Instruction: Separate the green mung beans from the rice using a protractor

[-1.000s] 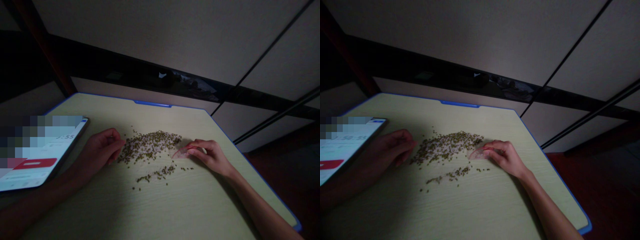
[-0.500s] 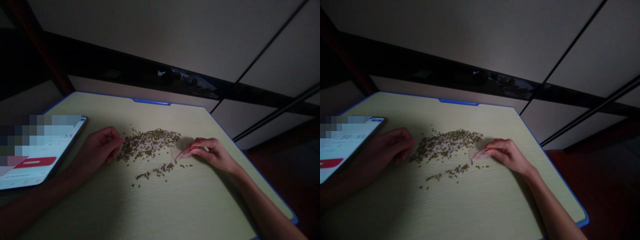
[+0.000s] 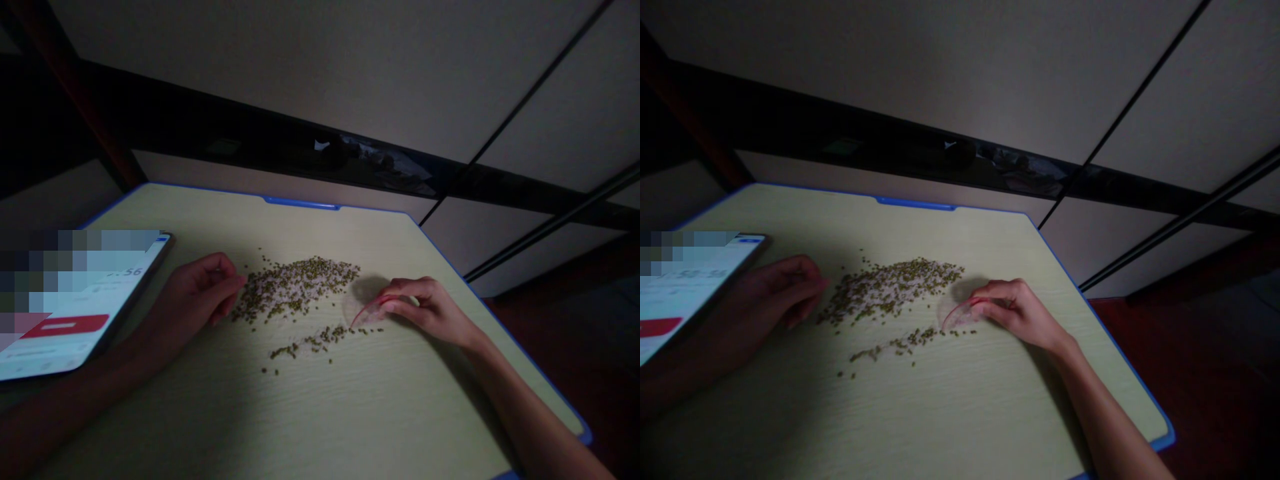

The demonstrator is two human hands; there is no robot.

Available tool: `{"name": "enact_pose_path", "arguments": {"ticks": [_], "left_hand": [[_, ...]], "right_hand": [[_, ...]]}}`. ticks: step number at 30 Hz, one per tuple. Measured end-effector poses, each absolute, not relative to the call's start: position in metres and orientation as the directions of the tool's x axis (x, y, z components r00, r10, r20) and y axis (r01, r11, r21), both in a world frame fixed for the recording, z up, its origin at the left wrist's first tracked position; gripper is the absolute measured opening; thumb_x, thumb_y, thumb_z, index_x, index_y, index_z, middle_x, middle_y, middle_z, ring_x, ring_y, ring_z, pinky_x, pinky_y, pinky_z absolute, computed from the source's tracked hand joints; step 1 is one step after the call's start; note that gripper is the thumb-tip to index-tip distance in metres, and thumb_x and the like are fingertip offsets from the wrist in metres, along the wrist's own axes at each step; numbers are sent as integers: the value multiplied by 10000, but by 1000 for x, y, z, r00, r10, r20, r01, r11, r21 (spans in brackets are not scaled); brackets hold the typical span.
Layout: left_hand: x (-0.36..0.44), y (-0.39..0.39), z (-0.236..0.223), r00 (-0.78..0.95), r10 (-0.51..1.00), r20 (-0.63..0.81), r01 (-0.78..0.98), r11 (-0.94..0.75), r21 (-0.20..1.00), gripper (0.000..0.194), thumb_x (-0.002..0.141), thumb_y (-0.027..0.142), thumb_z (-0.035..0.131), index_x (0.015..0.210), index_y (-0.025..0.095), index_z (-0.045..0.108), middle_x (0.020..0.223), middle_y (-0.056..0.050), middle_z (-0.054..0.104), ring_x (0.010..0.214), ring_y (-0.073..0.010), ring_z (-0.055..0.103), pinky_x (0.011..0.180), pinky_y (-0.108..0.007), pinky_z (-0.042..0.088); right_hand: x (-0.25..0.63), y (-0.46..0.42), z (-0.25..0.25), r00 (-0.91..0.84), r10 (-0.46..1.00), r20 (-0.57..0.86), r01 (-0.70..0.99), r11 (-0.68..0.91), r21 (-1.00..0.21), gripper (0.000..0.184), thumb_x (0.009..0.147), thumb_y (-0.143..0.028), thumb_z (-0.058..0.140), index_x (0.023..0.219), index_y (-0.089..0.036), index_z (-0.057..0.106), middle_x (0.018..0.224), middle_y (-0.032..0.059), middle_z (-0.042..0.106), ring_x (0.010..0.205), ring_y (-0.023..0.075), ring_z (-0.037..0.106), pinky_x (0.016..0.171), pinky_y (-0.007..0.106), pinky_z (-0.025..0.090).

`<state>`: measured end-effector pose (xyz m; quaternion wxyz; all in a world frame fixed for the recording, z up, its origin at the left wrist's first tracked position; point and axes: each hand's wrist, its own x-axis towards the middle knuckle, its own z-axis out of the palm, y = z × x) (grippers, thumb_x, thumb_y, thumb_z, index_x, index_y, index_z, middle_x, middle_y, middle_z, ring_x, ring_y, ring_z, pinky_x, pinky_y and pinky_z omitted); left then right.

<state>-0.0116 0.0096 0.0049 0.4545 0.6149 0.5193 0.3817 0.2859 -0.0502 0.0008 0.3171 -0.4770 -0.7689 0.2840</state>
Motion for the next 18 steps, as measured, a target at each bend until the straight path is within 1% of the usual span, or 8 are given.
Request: {"name": "enact_pose_path", "arguments": {"ticks": [3,8,15,18], "left_hand": [[-13,10,3,177,984,1,298,-55,953,191,624,309,525,519,198,410,347,94,424,313,-46,357,335,-151,278],[-13,11,2,193,981,-3,288,-54,956,203,646,311,523,526,195,408,354,93,422,323,-46,361,343,-148,283],[-13,10,4,193,981,6,289,-63,955,194,628,314,511,520,198,399,349,89,415,320,-48,352,344,-155,268],[-12,9,6,187,982,1,293,-57,955,190,624,306,505,517,200,390,347,91,406,320,-48,342,349,-157,264]], "right_hand": [[284,-50,-1,-317,918,239,562,385,-732,130,791,-228,591,823,-147,688,711,40,684,597,115,599,538,218,461],[282,-50,-1,-343,914,216,560,383,-735,136,789,-228,597,814,-128,686,712,45,684,611,115,592,547,218,456],[281,-51,-3,-340,920,196,553,364,-750,150,795,-231,582,836,-142,696,704,42,687,595,124,583,509,239,446],[279,-50,-5,-312,924,220,545,364,-756,151,782,-235,594,841,-149,704,715,43,701,593,126,597,515,241,457]]}}
